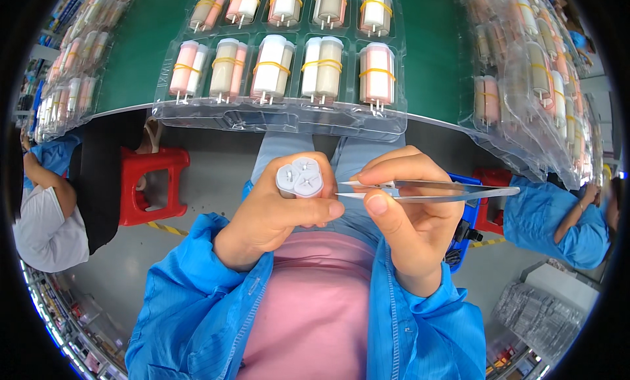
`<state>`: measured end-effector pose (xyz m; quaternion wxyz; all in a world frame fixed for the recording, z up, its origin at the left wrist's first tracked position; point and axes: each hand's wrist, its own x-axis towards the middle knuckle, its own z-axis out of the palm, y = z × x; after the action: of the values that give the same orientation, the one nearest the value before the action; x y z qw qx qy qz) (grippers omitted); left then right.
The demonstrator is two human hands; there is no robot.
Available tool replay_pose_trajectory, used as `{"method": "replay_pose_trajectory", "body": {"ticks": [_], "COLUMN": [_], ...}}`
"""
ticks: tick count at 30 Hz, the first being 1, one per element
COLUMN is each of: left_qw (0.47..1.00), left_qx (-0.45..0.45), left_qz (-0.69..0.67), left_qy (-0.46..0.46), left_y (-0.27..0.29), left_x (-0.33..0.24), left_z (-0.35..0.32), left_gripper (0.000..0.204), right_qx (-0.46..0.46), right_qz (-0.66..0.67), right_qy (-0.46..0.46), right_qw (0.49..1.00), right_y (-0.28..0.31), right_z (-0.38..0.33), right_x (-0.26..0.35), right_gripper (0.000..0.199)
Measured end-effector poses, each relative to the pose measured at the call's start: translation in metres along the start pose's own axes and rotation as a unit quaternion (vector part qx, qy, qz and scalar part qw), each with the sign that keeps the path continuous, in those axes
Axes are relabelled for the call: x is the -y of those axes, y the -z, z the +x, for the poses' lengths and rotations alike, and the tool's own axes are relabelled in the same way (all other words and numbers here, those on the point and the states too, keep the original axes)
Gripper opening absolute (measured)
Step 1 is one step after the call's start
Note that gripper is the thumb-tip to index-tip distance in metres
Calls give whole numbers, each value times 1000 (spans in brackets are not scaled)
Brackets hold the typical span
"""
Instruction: The recorder is using tweezers to adjust or clean components of small fragrance diffuser bottles at an assembly line.
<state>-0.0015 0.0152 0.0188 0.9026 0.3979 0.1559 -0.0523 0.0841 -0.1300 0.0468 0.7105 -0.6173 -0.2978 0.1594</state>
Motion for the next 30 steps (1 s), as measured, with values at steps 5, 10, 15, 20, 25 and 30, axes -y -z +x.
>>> {"method": "replay_pose_trajectory", "body": {"ticks": [5,10,15,20,25,30], "left_qw": [989,961,962,954,930,925], "left_qx": [10,29,-10,-47,-81,-92], "left_qz": [133,236,200,228,285,284], "left_qy": [-66,-143,-186,-191,-217,-233], "left_y": [-1,4,0,-8,-6,-5], "left_x": [0,14,25,20,17,22], "left_z": [0,3,7,6,3,3], "left_gripper": [22,35,44,36,24,27], "right_qx": [-69,-42,-32,7,80,97], "right_qz": [6,16,71,2,-102,-109], "right_qy": [-29,-44,-84,-3,51,53], "right_qw": [997,998,993,1000,990,988], "right_y": [-4,4,2,3,-2,-4], "right_z": [-1,3,1,-3,1,3], "right_x": [2,2,3,0,5,6], "right_gripper": [20,25,22,18,15,15]}}
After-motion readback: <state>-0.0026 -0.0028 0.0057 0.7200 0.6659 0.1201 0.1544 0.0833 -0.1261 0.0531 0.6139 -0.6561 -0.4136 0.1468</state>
